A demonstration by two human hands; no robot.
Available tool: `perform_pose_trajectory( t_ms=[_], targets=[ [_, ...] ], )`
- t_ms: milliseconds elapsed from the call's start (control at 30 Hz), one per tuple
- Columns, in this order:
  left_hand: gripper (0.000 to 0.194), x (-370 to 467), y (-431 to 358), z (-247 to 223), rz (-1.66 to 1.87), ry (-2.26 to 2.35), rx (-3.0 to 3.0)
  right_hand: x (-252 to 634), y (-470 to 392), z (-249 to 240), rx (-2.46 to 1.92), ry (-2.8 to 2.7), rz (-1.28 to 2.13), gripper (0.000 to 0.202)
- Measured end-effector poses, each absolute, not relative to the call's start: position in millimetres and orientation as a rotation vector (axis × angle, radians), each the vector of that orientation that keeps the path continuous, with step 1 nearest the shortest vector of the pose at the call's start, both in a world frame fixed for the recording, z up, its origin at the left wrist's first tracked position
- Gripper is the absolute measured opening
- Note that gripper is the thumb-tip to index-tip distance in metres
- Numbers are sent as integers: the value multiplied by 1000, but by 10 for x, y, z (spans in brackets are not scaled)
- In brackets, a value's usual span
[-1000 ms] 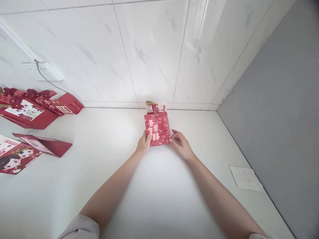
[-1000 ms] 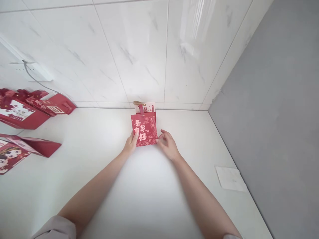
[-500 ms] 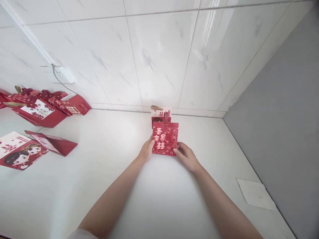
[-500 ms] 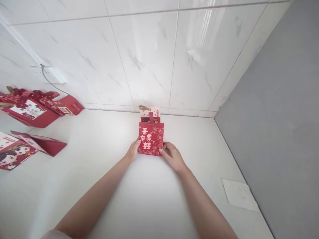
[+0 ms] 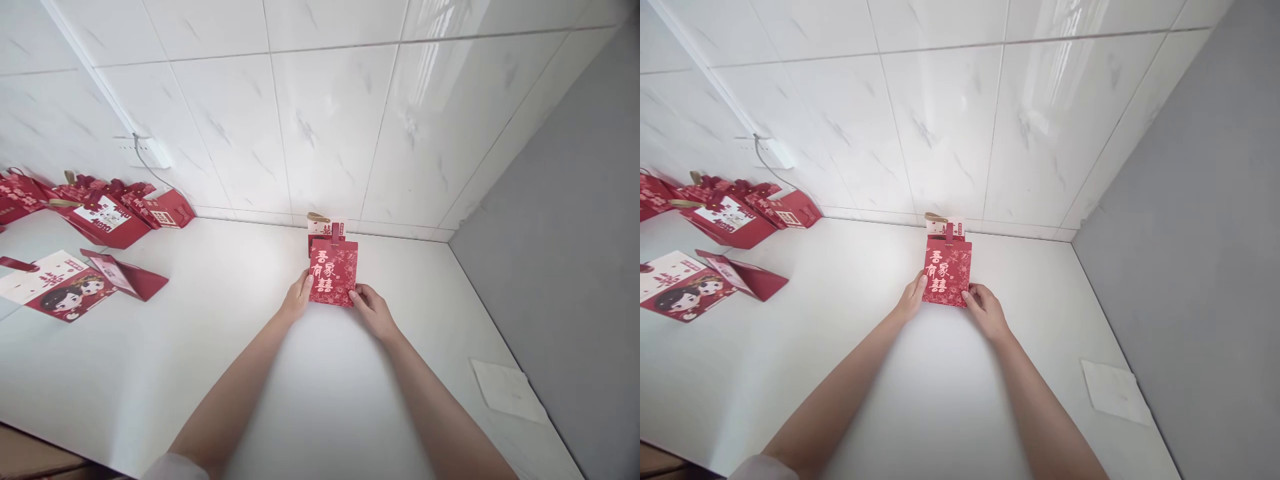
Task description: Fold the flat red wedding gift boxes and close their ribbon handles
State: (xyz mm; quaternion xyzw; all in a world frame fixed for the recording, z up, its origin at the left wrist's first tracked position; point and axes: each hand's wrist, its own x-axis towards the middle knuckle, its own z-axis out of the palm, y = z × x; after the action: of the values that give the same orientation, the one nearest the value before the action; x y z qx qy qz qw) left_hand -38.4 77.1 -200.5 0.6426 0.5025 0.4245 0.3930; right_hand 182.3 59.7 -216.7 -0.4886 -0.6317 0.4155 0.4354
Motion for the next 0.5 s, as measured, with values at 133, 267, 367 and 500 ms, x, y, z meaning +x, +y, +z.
perform_pose_trajectory(
  t_ms=[133,267,367,500],
  targets=[
    [56,-358,724,-2035,1107,1300,1607,1807,562,-2156,-1200,-1561,1037,32],
    [57,-393,740,-2046,1105,1263,1608,1778,536,-2145,-1203,-1548,987,33],
    [56,-420,774,-2046,1092,1227,1563,1775,538,-2143,-1223,-1542,969,33],
    [55,-416,782,-2030,1088,1180,1513,1788,541,-2133,-1234,-1541,969,34]
  ],
)
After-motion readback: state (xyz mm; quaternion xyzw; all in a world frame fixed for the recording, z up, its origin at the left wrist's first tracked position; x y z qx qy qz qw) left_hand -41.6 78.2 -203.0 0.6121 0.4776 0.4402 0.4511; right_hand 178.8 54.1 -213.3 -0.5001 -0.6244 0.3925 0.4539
